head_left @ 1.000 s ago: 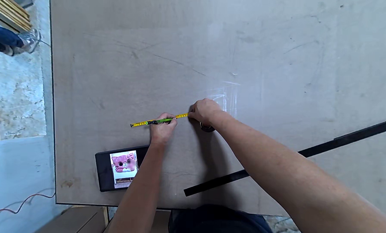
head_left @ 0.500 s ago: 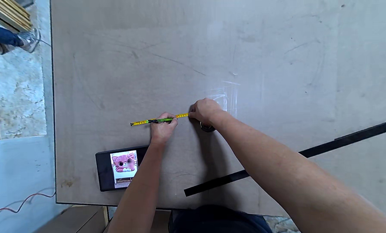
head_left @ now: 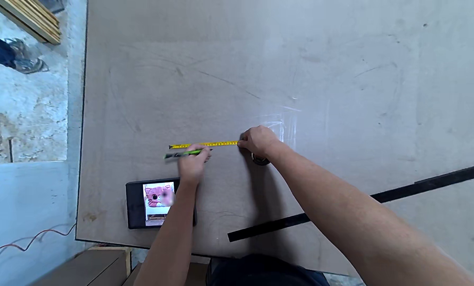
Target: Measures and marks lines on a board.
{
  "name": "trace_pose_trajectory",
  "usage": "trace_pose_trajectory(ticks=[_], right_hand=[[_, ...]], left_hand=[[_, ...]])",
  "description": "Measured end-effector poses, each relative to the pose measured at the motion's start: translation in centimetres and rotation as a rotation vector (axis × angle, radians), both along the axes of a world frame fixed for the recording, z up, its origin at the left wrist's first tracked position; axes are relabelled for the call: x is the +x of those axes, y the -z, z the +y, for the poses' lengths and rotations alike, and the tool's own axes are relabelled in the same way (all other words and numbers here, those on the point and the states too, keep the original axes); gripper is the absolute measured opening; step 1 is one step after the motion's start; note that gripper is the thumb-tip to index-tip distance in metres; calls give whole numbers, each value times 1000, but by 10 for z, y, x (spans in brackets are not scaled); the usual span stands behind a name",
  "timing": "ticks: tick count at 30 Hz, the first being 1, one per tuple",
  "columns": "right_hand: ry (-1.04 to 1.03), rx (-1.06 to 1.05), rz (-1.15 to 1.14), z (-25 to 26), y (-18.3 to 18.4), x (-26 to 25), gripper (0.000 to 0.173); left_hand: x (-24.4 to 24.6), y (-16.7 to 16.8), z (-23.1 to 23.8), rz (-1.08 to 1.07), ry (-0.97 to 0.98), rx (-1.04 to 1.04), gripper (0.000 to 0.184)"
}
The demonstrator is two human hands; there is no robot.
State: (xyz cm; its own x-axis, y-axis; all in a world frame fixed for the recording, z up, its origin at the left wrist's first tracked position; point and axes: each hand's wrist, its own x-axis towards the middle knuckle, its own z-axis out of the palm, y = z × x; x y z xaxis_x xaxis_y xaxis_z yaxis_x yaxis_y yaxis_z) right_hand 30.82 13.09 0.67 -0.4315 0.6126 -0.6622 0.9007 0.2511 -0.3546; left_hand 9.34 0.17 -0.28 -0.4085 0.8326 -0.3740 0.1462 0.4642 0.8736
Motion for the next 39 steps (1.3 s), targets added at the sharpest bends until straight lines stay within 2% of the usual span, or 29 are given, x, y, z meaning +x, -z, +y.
trace_pose_trajectory(ticks=[2,4,7,8,11,13,18,21,25,33,39], right_hand=[[40,28,112,-2,6,12,41],[147,61,275,-12,10,33,43],[351,69,478,-37,11,68,40],[405,44,528,-47,12,79,37],[484,-58,587,-76,9,104,35],[514,-113,579,-94,6,115,33],[389,-34,492,-138,11,136,27],[279,46,475,-161,14,141,19],[113,166,477,-171,17,142,22],[-7,264,475,-170,21,138,20],[3,340,565,-166,28,137,27]], left_hand=[[-31,-16,-40,92,-121,59,25],[-75,-28,-94,292,-215,80,39],[-138,-29,-176,618,-367,48,44],[-153,-27,-200,691,-346,-7,45],[-168,-21,-243,714,-207,-106,43],[-156,-14,-246,751,-140,-109,45],[-113,-4,-227,787,-226,-146,44],[-83,-12,-212,767,-127,-123,40],[-53,-14,-187,653,12,-121,38],[-40,3,-175,530,16,-72,39],[-51,19,-196,659,-51,-2,46]])
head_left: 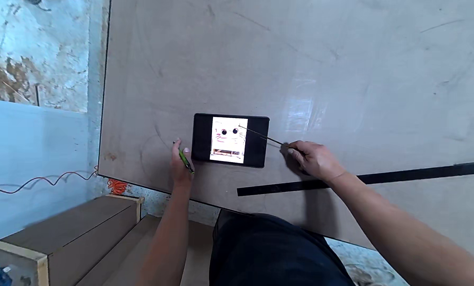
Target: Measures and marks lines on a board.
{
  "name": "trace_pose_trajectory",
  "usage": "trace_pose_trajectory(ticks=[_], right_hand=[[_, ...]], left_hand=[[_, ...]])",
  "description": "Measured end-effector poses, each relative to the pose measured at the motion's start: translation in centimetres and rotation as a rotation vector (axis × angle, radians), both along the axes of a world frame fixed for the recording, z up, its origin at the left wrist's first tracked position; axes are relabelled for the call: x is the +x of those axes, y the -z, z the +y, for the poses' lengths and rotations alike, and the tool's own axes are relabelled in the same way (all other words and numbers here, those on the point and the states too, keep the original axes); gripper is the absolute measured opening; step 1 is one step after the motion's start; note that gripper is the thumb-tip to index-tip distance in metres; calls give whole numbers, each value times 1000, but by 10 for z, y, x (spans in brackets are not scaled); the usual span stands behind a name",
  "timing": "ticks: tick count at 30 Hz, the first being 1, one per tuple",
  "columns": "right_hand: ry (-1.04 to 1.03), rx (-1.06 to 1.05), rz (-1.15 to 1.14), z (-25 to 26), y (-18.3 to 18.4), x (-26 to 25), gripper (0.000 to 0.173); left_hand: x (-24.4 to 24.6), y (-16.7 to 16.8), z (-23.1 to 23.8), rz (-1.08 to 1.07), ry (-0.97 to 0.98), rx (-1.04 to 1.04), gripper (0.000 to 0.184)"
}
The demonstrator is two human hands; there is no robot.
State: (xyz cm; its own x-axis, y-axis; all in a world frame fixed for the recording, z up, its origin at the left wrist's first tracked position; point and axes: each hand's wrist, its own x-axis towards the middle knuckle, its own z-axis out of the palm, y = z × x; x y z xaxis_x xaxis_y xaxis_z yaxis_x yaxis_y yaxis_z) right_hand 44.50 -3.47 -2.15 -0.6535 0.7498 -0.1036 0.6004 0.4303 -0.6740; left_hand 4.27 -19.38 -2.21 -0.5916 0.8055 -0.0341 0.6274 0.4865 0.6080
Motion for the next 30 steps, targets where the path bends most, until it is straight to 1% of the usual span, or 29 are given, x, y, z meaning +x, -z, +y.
trace_pose_trajectory(ticks=[2,5,8,13,16,19,26,30], right_hand=[[-14,28,14,2,2,-4,29],[-72,50,20,7,1,-13,23],[-103,46,-10,17,2,-21,26],[-123,87,4,35,5,-33,29],[-158,102,6,39,6,-39,28],[-172,126,-11,39,4,-44,26],[-163,156,-45,34,2,-57,26],[-166,133,-60,34,2,-57,27]], left_hand=[[-12,12,-7,81,-42,16,47],[-22,26,-8,173,-54,-9,47],[-21,30,-6,246,-56,-52,47],[-22,34,-7,294,-34,-4,47],[-23,35,-8,307,-24,-11,47],[-25,36,-8,306,-21,-34,47],[-26,37,-9,302,-3,8,48],[-23,32,-7,297,-12,-37,46]])
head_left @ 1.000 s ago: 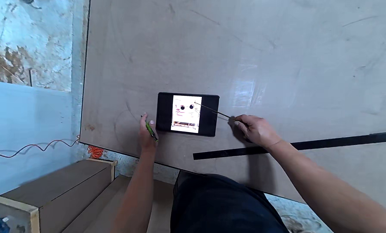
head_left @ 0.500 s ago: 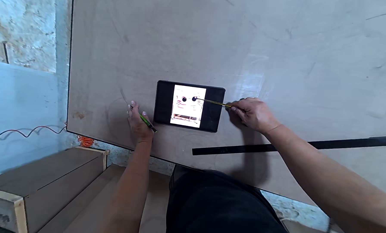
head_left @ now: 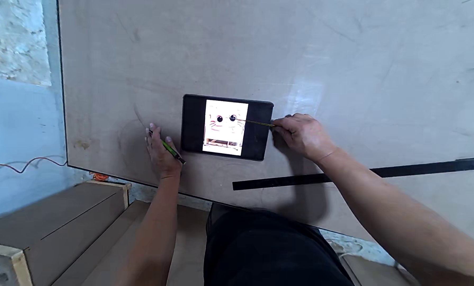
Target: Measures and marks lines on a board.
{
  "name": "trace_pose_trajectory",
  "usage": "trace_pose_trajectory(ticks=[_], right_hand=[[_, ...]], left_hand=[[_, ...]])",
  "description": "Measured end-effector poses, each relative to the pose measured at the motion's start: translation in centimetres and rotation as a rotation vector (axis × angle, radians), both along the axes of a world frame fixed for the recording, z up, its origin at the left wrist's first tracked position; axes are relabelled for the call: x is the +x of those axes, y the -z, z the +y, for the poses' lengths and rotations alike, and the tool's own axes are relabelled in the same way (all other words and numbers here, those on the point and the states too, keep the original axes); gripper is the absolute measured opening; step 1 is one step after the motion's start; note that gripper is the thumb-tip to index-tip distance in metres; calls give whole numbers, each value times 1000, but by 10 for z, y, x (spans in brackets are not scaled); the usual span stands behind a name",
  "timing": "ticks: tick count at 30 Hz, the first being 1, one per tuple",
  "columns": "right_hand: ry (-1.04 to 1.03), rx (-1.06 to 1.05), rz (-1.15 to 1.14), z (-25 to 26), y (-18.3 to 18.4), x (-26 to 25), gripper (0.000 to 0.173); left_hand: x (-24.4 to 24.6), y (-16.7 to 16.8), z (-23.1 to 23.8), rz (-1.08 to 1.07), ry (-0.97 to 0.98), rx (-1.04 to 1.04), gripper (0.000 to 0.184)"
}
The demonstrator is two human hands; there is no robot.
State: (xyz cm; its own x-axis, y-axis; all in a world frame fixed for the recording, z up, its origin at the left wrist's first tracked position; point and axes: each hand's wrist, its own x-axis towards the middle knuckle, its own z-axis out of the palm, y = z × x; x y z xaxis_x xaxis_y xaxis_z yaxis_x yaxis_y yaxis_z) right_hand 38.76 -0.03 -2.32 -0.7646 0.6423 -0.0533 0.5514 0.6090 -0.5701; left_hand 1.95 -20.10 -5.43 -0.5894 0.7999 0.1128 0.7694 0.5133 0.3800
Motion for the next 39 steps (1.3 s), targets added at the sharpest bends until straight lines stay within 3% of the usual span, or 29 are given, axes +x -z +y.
trace_pose_trajectory(ticks=[39], right_hand=[[-23,16,12,0,2,1,27]], left_hand=[[-1,4,-2,-11,2,14,46]])
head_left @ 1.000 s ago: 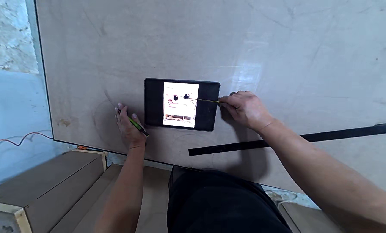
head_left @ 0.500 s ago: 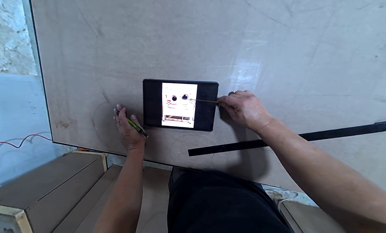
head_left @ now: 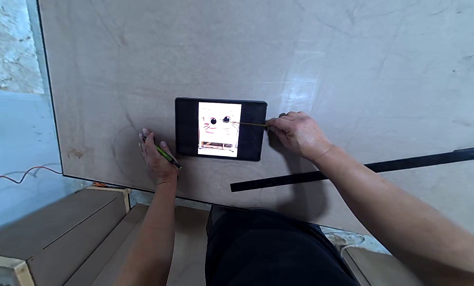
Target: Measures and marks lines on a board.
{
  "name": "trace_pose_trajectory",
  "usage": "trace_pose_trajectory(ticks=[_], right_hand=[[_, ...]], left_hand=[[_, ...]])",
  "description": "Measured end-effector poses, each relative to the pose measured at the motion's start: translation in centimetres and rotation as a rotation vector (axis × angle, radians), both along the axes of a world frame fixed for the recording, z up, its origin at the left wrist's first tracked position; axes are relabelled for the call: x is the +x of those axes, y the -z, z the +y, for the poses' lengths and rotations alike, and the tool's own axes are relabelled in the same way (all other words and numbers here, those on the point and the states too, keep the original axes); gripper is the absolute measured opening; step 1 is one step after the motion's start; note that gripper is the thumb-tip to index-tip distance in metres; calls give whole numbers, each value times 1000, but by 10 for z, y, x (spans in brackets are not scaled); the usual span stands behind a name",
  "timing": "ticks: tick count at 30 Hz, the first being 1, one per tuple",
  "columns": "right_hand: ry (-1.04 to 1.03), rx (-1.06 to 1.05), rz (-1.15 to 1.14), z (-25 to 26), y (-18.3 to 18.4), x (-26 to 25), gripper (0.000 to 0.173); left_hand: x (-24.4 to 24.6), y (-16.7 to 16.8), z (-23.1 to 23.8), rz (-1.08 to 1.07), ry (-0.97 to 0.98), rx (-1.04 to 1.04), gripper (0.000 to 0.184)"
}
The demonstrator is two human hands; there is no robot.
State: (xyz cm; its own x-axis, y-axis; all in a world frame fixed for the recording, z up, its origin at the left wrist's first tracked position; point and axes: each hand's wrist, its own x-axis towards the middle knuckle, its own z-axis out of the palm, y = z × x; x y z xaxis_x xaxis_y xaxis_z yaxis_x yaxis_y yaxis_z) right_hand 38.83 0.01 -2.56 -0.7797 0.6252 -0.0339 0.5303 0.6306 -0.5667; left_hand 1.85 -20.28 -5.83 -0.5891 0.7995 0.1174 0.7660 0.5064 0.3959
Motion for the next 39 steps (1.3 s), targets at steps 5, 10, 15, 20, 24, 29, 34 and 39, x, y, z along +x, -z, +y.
trace_pose_trajectory(ticks=[5,10,15,20,24,29,34,39], right_hand=[[4,3,-3,0,1,0,27],[-1,4,-2,0,1,0,28],[2,0,1,0,2,0,27],[5,2,6,0,1,0,27],[4,-2,2,0,2,1,27],[5,4,5,0,3,1,28],[13,8,-3,1,2,3,27],[23,0,21,0,6,2,26]], left_hand=[[0,0,1,14,-1,8,45],[0,1,1,19,-5,6,45],[-1,2,1,26,-1,10,45],[0,-1,1,23,-10,-14,45],[1,-1,2,27,-9,-8,45],[0,2,1,37,10,6,45],[1,2,3,38,14,-10,45],[2,-3,2,36,3,-73,47]])
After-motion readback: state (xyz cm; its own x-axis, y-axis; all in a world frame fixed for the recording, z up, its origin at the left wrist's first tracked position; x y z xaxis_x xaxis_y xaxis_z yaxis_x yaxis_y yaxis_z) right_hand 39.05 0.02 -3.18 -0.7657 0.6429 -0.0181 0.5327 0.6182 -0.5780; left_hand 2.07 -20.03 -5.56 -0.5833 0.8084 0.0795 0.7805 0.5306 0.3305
